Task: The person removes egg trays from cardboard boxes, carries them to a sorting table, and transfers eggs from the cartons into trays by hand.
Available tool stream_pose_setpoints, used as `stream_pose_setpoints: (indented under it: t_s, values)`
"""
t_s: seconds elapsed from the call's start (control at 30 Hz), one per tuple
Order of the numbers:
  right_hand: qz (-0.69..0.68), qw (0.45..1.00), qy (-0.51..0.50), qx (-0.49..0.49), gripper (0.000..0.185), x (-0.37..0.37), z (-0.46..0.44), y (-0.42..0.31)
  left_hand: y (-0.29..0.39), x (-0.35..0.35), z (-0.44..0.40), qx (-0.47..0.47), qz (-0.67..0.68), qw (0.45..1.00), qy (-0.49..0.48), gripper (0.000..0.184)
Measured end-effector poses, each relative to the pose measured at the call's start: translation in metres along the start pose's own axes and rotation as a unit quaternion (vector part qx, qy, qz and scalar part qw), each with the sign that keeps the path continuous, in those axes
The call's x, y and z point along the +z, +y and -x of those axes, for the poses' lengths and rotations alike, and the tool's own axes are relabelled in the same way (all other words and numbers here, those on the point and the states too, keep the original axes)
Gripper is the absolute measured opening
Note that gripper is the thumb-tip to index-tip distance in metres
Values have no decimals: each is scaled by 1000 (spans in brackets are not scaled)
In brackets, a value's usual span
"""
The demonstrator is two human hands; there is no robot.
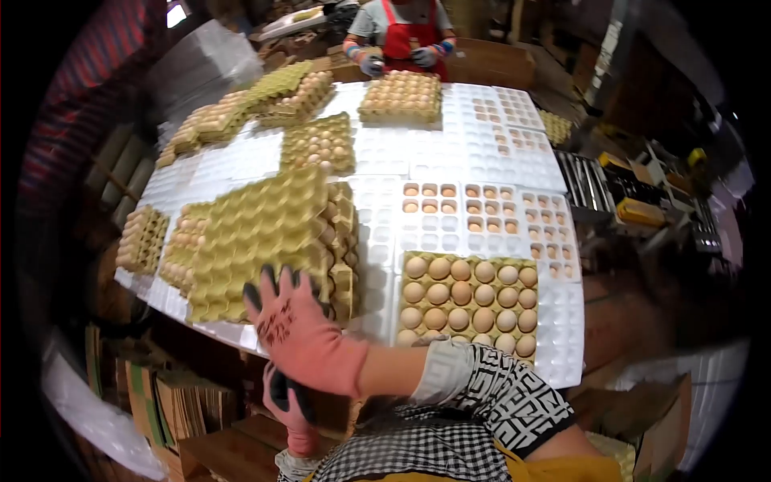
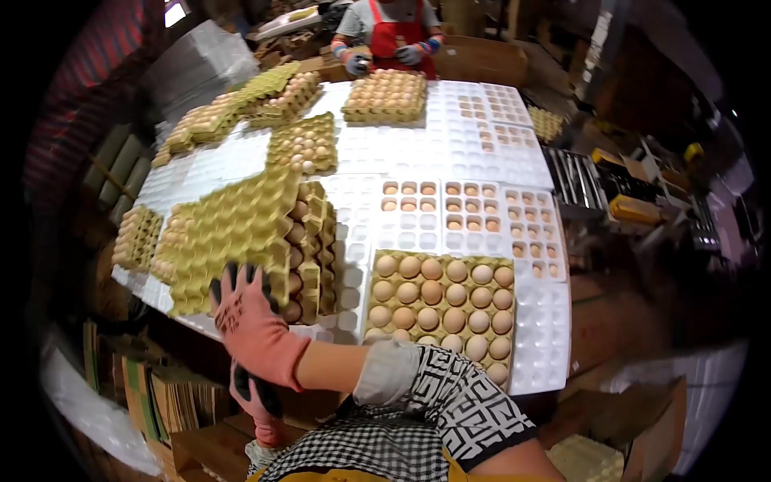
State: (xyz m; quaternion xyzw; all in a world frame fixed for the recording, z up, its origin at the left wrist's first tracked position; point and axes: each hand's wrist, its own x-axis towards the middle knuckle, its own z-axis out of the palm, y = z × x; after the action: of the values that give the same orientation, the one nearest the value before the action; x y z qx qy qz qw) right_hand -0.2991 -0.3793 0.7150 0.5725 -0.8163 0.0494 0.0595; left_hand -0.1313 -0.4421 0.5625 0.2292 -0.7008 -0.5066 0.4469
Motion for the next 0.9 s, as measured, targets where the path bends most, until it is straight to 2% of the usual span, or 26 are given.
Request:
stream_pose_setpoints:
  t_s: [0.03,0.07,0.1,0.13,0.17,0.2,0.23,0.27,0.3,0.33,0.4,0.47,0.5,0.53,0.57,0.6,0.63,0.67,0.73,0.77,0.8,0.83,0.87,0.9]
  values:
    - [-89,994,-40,-57,68,2,5,4,14,5,1,-122,9,991,-57,40]
    - [-124,988,71,-58,67,29,21,9,4,9,10,-92,10,990,-108,41]
    - [-248,966,63,-36,64,52,35,31,-5,13,20,-62,15,985,-158,44]
    - [-338,931,127,43,64,46,48,67,14,27,-2,-49,-57,952,-296,45]
    - [-316,907,243,136,62,55,65,100,20,45,-18,5,-65,923,-379,44]
    - [-241,917,217,231,64,75,84,139,23,64,-29,60,-72,885,-456,43]
    - [-161,914,189,321,66,92,102,173,20,82,-35,86,-61,880,-462,44]
    - [-104,909,35,402,66,96,120,190,15,100,-37,111,-51,874,-470,44]
    - [-30,929,29,367,67,130,140,204,9,123,-40,117,-63,883,-449,46]
    - [-20,951,6,309,61,158,150,216,0,148,-44,124,-75,891,-430,47]
    - [-121,940,-63,313,53,142,146,217,-18,201,-58,170,-132,899,-381,51]
    - [-190,920,47,339,47,128,150,212,-36,241,-70,203,-220,881,-366,55]
    - [-221,905,103,349,44,120,153,210,-49,253,-71,146,-227,870,-412,55]
    - [-395,811,226,367,40,109,158,208,-49,259,-74,85,-235,855,-454,55]
    - [-519,739,259,343,38,97,165,216,-49,256,-80,118,-269,822,-488,55]
    - [-634,647,285,312,36,86,171,225,-49,251,-80,165,-269,822,-475,53]
    - [-672,606,217,367,33,76,166,231,-51,246,-78,174,-244,845,-443,52]
    - [-584,706,149,373,35,91,158,241,-54,241,-77,186,-221,865,-410,50]
    - [-338,847,-24,410,42,93,121,226,-61,232,-66,109,-68,963,-236,42]
    - [-237,910,-94,326,46,117,113,225,-52,231,-66,-54,148,964,-216,34]
    - [-129,950,-160,233,51,142,107,224,-40,228,-68,-213,352,894,-178,26]
    - [-93,947,-192,240,55,146,94,221,-27,222,-72,-278,360,869,-196,21]
    - [-147,947,-144,246,56,143,99,227,-30,220,-70,-202,273,911,-236,14]
    - [-200,942,-95,251,56,130,109,235,-25,218,-80,-244,222,897,-294,14]
